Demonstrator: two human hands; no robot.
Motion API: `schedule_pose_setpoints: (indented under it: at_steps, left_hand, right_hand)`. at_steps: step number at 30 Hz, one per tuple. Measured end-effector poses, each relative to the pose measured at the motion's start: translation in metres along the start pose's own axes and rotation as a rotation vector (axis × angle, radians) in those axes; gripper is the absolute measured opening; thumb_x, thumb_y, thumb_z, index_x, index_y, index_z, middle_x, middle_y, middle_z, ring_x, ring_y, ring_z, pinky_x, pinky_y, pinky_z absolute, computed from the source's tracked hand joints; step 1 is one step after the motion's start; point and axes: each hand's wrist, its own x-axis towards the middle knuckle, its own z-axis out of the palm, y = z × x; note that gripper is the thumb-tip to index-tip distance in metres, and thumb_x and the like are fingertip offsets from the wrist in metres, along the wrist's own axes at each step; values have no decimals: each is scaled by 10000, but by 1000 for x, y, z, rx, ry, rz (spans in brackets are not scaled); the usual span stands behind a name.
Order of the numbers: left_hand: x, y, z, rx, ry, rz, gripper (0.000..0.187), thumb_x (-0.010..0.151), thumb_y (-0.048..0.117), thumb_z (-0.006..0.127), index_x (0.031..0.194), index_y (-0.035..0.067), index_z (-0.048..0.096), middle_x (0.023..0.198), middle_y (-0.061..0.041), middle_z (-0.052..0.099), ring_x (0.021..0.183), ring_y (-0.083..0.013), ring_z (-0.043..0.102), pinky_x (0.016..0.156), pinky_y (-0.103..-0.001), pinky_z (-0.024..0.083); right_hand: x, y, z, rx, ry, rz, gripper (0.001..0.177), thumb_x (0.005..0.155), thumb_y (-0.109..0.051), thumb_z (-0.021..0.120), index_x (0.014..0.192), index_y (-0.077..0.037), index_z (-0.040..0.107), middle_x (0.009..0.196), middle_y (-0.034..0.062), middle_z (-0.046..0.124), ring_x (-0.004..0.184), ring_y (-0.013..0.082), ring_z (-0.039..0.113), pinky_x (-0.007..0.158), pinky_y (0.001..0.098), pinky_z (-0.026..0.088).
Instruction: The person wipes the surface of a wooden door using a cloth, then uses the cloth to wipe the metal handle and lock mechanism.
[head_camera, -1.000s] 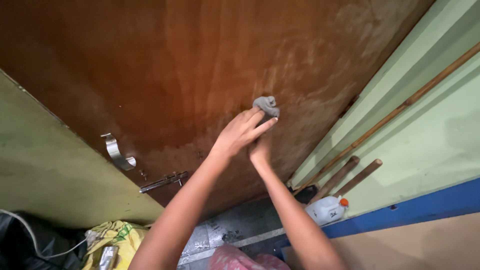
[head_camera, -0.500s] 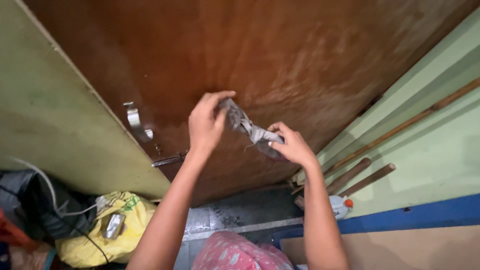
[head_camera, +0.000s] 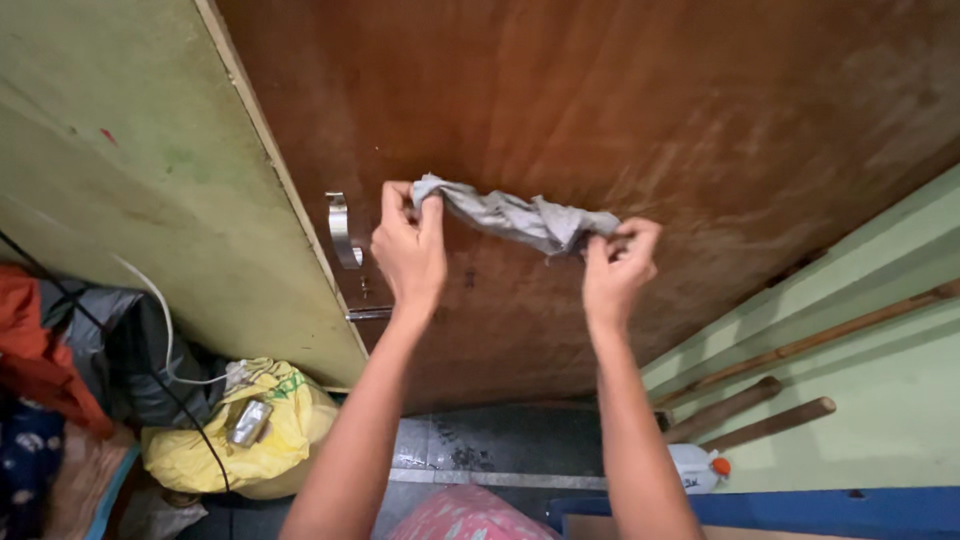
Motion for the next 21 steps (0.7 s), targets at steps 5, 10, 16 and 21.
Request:
schedule_pose_setpoints:
  at_steps: [5,10,16,21]
  left_hand:
    - [-19,-46,25,-301,-253,-314,295,975,317,583,982,56,720,661,-38,684,579,-128,672,552,-312,528]
    - [-51,-102,35,-368,-429,-604,364,1017,348,530,950,47,724,774,-34,766,687,-91,724,616,-222,543]
    - [-52,-112,28,-408,-288,-538,353,1043,283,458,1026,14,685,828,-54,745,681,-151,682,574,-302,478]
    - [-26,-96,21,-538,-97,-319,342,1076,232,431,1048,-21,661,881,-79,749,773,-142,711,685,-277,544]
  right_hand:
    - [-24,26,33,-267,-37,-276,162,797,-10,746,862,-46,603,751,106,628,681,267,644,642,392,498]
    - [-60,77,49,-353,-78,-445,167,774,-18,747,844,-57,601,830,130,638,811,368,635,742,459,479]
    - [-69,80,55,-313,-76,-382,182,788,-27,756,840,-57,583,846,112,631,837,351,616,785,452,454]
    - [-42,30,69,-324,-73,-554,192,802,-23,766,860,-78,592,888,103,614,892,342,587,819,463,426]
